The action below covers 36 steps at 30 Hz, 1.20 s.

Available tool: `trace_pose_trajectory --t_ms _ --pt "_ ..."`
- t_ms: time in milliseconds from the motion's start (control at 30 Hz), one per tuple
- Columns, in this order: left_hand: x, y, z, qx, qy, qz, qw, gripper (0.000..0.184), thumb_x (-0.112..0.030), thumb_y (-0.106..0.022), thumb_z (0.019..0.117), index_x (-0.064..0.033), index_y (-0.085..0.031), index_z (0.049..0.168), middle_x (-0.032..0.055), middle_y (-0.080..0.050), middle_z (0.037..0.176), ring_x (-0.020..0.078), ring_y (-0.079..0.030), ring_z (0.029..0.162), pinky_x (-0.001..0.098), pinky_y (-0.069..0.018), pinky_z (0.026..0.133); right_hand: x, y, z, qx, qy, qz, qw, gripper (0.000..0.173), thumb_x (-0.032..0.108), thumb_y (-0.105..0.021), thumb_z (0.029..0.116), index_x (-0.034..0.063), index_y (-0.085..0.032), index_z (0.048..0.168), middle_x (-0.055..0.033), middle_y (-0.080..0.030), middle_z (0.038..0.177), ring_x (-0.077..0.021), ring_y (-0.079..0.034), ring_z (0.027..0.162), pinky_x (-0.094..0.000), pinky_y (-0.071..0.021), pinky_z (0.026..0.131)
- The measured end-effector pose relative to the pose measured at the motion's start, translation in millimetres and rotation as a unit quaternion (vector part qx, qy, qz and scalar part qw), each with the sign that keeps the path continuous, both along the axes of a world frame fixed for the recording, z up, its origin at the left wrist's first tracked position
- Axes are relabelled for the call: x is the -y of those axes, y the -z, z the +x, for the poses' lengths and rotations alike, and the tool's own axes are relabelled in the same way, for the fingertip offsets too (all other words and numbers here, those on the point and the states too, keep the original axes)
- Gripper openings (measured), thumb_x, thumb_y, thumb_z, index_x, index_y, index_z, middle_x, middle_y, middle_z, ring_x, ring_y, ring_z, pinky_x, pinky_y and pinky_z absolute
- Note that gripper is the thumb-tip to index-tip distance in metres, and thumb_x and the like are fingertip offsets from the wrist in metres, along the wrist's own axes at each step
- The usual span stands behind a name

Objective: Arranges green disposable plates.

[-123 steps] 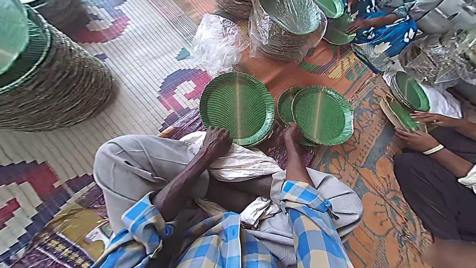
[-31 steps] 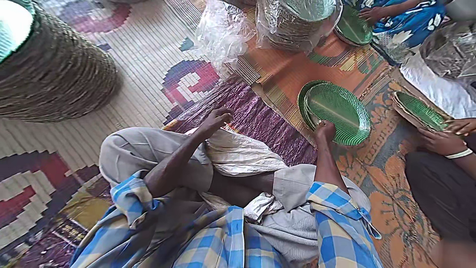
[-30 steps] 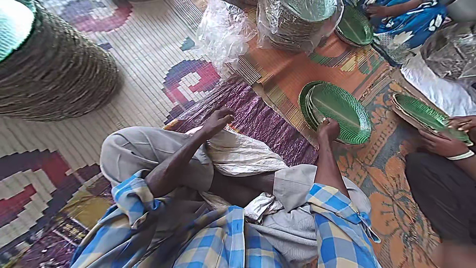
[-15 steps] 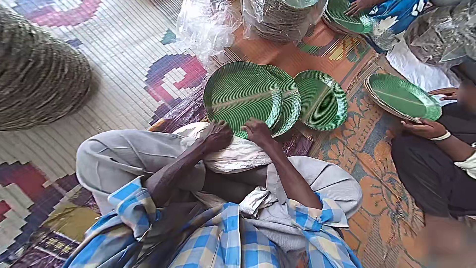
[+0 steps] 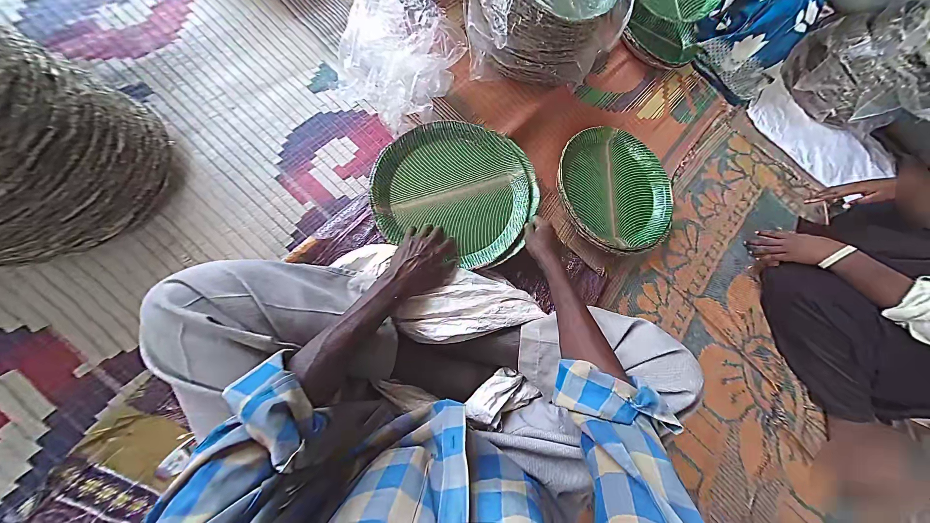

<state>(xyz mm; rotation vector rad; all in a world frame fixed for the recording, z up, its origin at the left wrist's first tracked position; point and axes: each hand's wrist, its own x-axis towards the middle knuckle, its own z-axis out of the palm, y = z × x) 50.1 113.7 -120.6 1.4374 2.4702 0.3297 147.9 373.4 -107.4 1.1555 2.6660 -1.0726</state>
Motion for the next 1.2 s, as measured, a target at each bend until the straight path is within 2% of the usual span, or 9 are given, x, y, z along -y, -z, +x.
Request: trace_pose_trajectory --t_ms 67,100,167,333,400,467,700,1000,1200 --pt "-3 3 -1 0.008 0.016 -0.008 1.0 0.042 -0.046 -0.058 0.0987 -0.0178 -0.07 0.127 0.0139 -0.063 0.134 0.0377 -0.056 0.129 0.0623 -0.0422 0.104 29 20 -2 -0.003 -0.094 -0.139 0.986 0.024 0.012 -0.048 0.1084 -0.0052 -0.064 0.111 -0.0165 -0.067 0.087 -0.0221 -0.066 0.07 -0.0404 -0.057 0.067" --pt "-5 4 -2 0.012 0.029 -0.015 0.999 0.042 -0.047 -0.056 0.0992 -0.0178 -0.071 0.125 0.0126 -0.063 0.134 0.0365 -0.056 0.129 0.0619 -0.0417 0.104 33 26 -3 -0.002 -0.135 -0.192 0.972 0.025 0.014 -0.047 0.1099 -0.0047 -0.063 0.116 -0.0156 -0.067 0.088 -0.02 -0.064 0.068 -0.0381 -0.0567 0.067" --pt "-8 6 1 0.02 0.064 -0.019 0.998 0.038 -0.045 -0.052 0.1017 -0.0159 -0.073 0.114 0.0108 -0.068 0.124 0.0339 -0.06 0.123 0.0603 -0.0422 0.104 25 15 -2 -0.02 -0.165 -0.18 0.97 0.028 0.013 -0.051 0.1084 -0.0052 -0.066 0.123 -0.0193 -0.069 0.101 -0.0237 -0.067 0.081 -0.0416 -0.0571 0.078" --pt "-11 3 8 0.054 0.127 -0.009 0.99 0.029 -0.025 -0.052 0.1019 -0.0065 -0.074 0.105 0.0128 -0.073 0.11 0.0334 -0.065 0.113 0.0571 -0.0435 0.1 -48 -27 17 -0.041 0.035 0.179 0.982 0.035 0.021 -0.055 0.1045 -0.0027 -0.068 0.126 -0.0286 -0.064 0.128 -0.0443 -0.063 0.118 -0.0619 -0.0482 0.1" --pt "-9 3 7 0.044 0.123 0.023 0.991 0.03 -0.024 -0.051 0.102 -0.0059 -0.074 0.098 0.0124 -0.073 0.102 0.0323 -0.067 0.108 0.0554 -0.0452 0.099 -68 -21 29 0.045 0.06 0.191 0.979 0.051 0.034 -0.056 0.1053 -0.0022 -0.058 0.141 -0.0306 -0.053 0.143 -0.0482 -0.051 0.133 -0.0669 -0.0405 0.106" --pt "-9 5 6 0.02 0.116 0.084 0.989 0.028 -0.023 -0.052 0.1011 -0.0065 -0.072 0.091 0.011 -0.072 0.094 0.0302 -0.069 0.1 0.0534 -0.0478 0.098 -74 -10 35 0.105 0.057 0.193 0.974 0.052 0.037 -0.058 0.1049 -0.0009 -0.06 0.14 -0.0291 -0.053 0.145 -0.0474 -0.048 0.137 -0.0689 -0.0378 0.108" --pt "-1 1 5 0.038 0.034 0.225 0.973 0.027 -0.02 -0.053 0.0998 -0.0059 -0.076 0.101 0.0115 -0.074 0.098 0.0302 -0.07 0.1 0.0522 -0.0502 0.093 -76 -6 31 0.067 0.063 0.193 0.977 0.032 0.021 -0.052 0.1067 0.0002 -0.073 0.119 -0.0252 -0.066 0.128 -0.0437 -0.06 0.124 -0.0677 -0.0402 0.104" --pt "-2 1 7 0.082 0.029 0.1 0.991 0.028 -0.026 -0.055 0.1012 -0.0083 -0.074 0.112 0.0136 -0.073 0.108 0.033 -0.067 0.109 0.0551 -0.045 0.1 -90 -8 37 0.007 0.132 0.089 0.987 0.033 0.024 -0.057 0.1068 -0.004 -0.073 0.112 -0.0294 -0.068 0.118 -0.0447 -0.063 0.114 -0.0637 -0.0448 0.099" --pt "-3 -3 7 0.095 0.026 0.059 0.993 0.03 -0.027 -0.054 0.1027 -0.0097 -0.074 0.117 0.013 -0.073 0.111 0.0326 -0.066 0.111 0.0541 -0.0431 0.103 -109 7 43 -0.067 0.132 0.013 0.989 0.024 0.019 -0.074 0.0975 -0.0004 -0.077 0.111 -0.0216 -0.074 0.107 -0.031 -0.068 0.099 -0.0512 -0.0503 0.093"
